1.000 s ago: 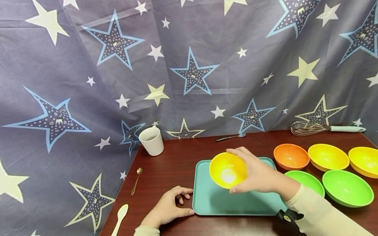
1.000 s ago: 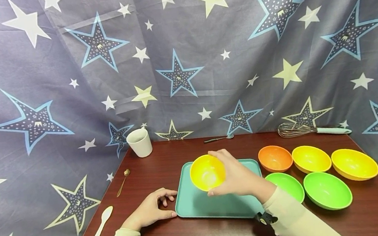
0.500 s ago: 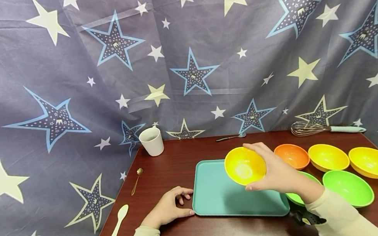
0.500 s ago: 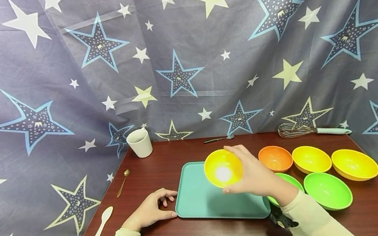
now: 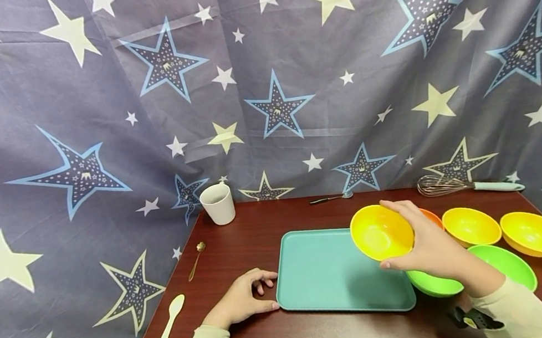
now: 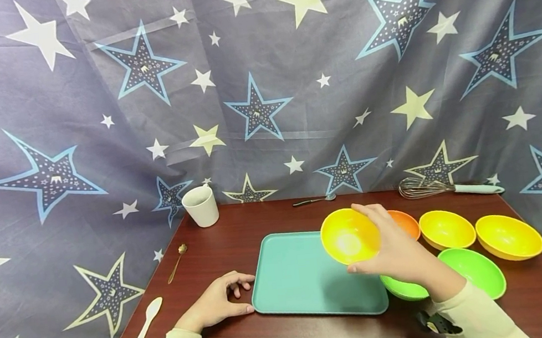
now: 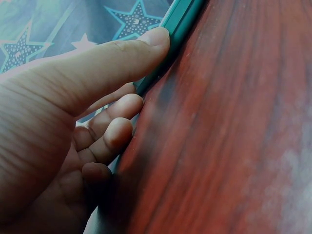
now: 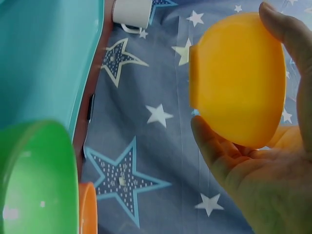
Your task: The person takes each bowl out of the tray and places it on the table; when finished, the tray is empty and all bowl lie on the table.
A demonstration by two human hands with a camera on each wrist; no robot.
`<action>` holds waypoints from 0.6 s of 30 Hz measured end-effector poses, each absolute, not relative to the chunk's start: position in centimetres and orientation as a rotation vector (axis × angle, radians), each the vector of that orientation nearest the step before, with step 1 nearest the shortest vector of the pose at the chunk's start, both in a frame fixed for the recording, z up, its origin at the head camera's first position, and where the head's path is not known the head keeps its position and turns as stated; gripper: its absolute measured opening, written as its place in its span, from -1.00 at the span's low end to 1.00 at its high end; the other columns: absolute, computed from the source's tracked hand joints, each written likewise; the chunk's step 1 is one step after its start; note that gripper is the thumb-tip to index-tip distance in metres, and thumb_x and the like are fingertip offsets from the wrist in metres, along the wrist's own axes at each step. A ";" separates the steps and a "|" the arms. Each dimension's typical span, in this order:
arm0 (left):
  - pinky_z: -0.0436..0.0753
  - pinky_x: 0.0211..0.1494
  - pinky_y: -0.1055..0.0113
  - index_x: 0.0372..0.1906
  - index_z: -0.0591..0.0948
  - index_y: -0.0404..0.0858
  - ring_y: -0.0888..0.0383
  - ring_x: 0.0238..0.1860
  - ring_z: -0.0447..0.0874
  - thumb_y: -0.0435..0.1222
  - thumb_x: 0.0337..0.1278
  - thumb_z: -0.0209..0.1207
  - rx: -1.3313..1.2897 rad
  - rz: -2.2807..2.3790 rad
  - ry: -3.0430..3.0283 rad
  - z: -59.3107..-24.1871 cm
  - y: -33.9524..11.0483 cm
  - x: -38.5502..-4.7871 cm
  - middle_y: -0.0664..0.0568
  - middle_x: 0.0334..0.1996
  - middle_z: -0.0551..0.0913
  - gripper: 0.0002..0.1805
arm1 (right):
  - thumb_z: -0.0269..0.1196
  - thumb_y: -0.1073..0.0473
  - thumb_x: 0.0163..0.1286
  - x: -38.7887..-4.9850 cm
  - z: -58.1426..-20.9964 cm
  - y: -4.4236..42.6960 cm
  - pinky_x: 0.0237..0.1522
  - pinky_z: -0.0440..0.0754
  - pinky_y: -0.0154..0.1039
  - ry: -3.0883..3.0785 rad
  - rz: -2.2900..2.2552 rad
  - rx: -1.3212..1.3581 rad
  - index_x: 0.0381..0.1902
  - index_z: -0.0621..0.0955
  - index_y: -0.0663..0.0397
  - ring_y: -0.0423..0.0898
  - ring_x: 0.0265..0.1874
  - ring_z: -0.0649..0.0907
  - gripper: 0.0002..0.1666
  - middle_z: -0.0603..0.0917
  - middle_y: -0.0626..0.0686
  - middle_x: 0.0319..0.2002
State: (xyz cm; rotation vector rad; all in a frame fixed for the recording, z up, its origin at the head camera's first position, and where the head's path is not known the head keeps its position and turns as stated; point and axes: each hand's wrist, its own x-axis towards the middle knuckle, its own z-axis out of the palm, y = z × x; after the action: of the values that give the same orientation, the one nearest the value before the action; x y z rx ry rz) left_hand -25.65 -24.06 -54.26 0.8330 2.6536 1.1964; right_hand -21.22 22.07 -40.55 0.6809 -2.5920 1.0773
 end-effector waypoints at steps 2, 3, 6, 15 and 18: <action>0.58 -0.09 0.31 0.28 0.65 0.03 0.20 -0.21 0.55 0.01 0.02 0.59 0.828 1.199 2.649 -54.2 -24.0 -25.6 0.21 -0.10 0.64 -0.33 | 0.73 -0.25 -0.12 -20.9 -40.6 22.7 0.11 0.56 0.16 -2.587 1.067 0.656 0.61 0.30 -0.15 0.03 0.18 0.52 0.38 0.44 -0.01 0.33; 0.58 -0.09 0.31 0.28 0.65 0.03 0.19 -0.21 0.55 0.01 0.02 0.59 0.829 1.199 2.648 -54.2 -24.0 -25.6 0.21 -0.09 0.64 -0.33 | 0.73 -0.24 -0.13 -20.7 -40.6 23.1 0.12 0.55 0.08 -2.584 1.060 0.641 0.61 0.30 -0.18 0.02 0.19 0.52 0.38 0.44 -0.01 0.33; 0.57 -0.09 0.31 0.28 0.65 0.04 0.18 -0.21 0.55 0.01 0.02 0.59 0.827 1.204 2.642 -54.1 -24.0 -25.5 0.20 -0.09 0.64 -0.34 | 0.75 -0.20 -0.15 -20.2 -40.8 24.3 0.14 0.49 -0.25 -2.560 1.028 0.604 0.61 0.31 -0.22 0.01 0.18 0.51 0.38 0.45 0.00 0.32; 0.57 -0.09 0.28 0.26 0.66 0.06 0.11 -0.20 0.56 -0.03 0.01 0.60 0.812 1.240 2.624 -53.9 -24.0 -25.4 0.19 -0.10 0.64 -0.35 | 0.81 0.01 -0.22 -18.3 -40.8 28.4 -0.01 0.26 -0.68 -2.479 1.002 0.468 0.60 0.34 -0.18 -0.29 0.09 0.44 0.42 0.49 0.13 0.27; 0.56 -0.09 0.26 0.26 0.66 0.06 0.07 -0.19 0.56 -0.06 0.01 0.61 0.796 1.249 2.620 -53.9 -24.0 -25.4 0.18 -0.10 0.63 -0.35 | 0.80 0.02 -0.19 -17.8 -40.8 29.8 -0.05 0.24 -0.69 -2.493 1.003 0.369 0.62 0.32 -0.22 -0.17 0.10 0.43 0.41 0.45 0.16 0.30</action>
State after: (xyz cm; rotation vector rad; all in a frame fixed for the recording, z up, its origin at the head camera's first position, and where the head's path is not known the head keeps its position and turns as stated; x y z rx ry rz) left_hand -25.38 -24.00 -53.86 0.7957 2.6205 1.2487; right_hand -17.79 29.79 -40.85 0.3694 -2.4933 1.0034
